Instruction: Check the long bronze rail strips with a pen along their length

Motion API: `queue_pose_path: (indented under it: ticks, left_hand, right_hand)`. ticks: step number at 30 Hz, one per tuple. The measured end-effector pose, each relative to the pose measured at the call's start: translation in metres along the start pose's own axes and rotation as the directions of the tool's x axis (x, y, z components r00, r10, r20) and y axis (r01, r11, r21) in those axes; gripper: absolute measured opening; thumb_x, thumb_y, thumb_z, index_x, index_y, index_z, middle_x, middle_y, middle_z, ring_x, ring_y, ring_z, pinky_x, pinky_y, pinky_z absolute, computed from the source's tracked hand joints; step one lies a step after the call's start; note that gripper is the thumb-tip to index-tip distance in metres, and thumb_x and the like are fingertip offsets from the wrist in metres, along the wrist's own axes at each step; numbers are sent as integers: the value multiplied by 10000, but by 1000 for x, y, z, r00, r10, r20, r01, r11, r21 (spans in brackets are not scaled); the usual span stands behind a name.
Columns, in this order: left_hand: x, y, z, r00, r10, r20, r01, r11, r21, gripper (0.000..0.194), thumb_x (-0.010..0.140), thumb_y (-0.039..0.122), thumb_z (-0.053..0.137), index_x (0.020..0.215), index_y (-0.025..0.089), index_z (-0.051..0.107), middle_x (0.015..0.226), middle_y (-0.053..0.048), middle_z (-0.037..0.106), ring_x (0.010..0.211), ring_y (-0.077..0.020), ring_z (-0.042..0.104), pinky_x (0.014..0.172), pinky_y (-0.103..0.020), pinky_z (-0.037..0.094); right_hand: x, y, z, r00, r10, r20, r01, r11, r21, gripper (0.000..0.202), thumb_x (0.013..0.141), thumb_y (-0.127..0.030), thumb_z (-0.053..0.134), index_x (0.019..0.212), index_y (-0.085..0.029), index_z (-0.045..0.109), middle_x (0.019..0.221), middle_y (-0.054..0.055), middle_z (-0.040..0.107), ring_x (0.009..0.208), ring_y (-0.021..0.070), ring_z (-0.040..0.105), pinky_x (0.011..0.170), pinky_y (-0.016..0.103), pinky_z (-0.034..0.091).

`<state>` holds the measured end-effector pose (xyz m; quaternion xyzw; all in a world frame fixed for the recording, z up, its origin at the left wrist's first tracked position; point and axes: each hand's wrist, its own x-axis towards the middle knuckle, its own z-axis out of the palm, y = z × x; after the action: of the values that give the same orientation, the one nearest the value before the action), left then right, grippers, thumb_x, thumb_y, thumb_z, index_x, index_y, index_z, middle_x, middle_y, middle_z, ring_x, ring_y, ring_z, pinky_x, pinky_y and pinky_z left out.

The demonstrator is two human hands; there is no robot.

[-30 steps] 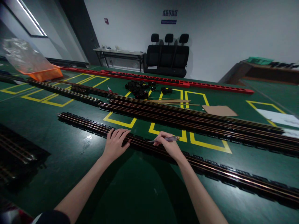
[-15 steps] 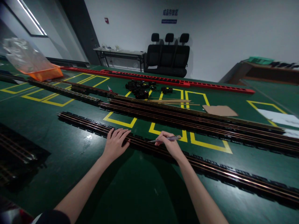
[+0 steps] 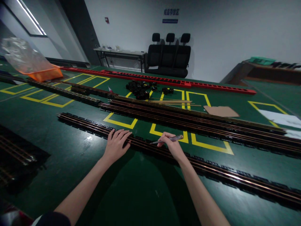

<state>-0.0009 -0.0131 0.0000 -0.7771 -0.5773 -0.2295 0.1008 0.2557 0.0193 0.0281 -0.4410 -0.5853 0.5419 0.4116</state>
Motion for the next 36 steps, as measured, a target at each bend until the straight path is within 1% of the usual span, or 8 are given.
queue_pose_path:
  ticks: [6,13,18,22,25,29,33,36]
  left_hand:
    - [1,1,0,1000,8,11,-8,1000,17,337,827,182,469,1137,212,599,1157,-56,649,1131,-264,530,1059,-538,258]
    - [0,2,-1,999,8,35,-8,1000,21,402,814,82,423,1145,218,606,1177,-65,639,1148,-259,525,1070,-538,260]
    - [-1,3,2,999,11,33,-11,1000,0,458,793,34,391,1159,213,600,1176,-59,641,1144,-248,531,1076,-515,276]
    - [-2,3,4,998,26,56,-24,999,-39,467,798,33,359,1180,186,581,1195,-58,630,1164,-227,518,1100,-486,256]
    - [-3,4,3,995,62,77,-55,995,-87,472,787,72,383,1214,180,552,1219,-59,614,1186,-225,498,1118,-484,225]
    - [-3,6,-2,992,91,91,-79,988,-131,463,771,192,464,1227,171,539,1233,-75,599,1190,-248,486,1126,-502,190]
    - [-3,8,-2,993,84,87,-74,991,-112,441,796,326,505,1209,175,548,1202,-85,610,1164,-262,499,1112,-517,207]
    - [-3,10,2,995,66,70,-60,995,-79,405,824,357,510,1186,184,559,1178,-86,622,1144,-262,513,1095,-515,237]
  right_hand:
    - [-1,-7,6,999,-13,36,12,1000,16,192,751,-292,560,596,-183,593,594,15,641,609,151,598,653,294,460]
    - [-6,-21,15,995,46,83,-44,999,-25,217,768,-356,595,651,-173,604,674,35,658,653,146,594,649,297,466]
    - [-5,-19,17,995,40,96,-39,999,-10,231,772,-371,596,638,-183,585,700,31,654,671,146,594,658,306,468]
    - [-4,-15,17,995,34,92,-36,999,21,222,767,-367,598,640,-186,585,690,29,653,663,147,589,650,305,462]
    - [-4,-13,18,996,31,86,-32,999,21,212,773,-358,592,646,-188,589,678,27,655,642,141,576,645,301,451]
    - [-5,-15,18,996,21,91,-22,1000,7,206,773,-353,590,650,-187,590,679,28,655,641,140,573,647,298,448]
    - [-5,-18,18,996,26,88,-26,1000,-2,203,771,-355,589,656,-187,594,686,29,659,652,145,579,652,299,452]
    - [-5,-18,18,995,34,91,-34,999,-5,208,768,-358,591,653,-185,594,685,28,658,644,143,576,650,297,451]
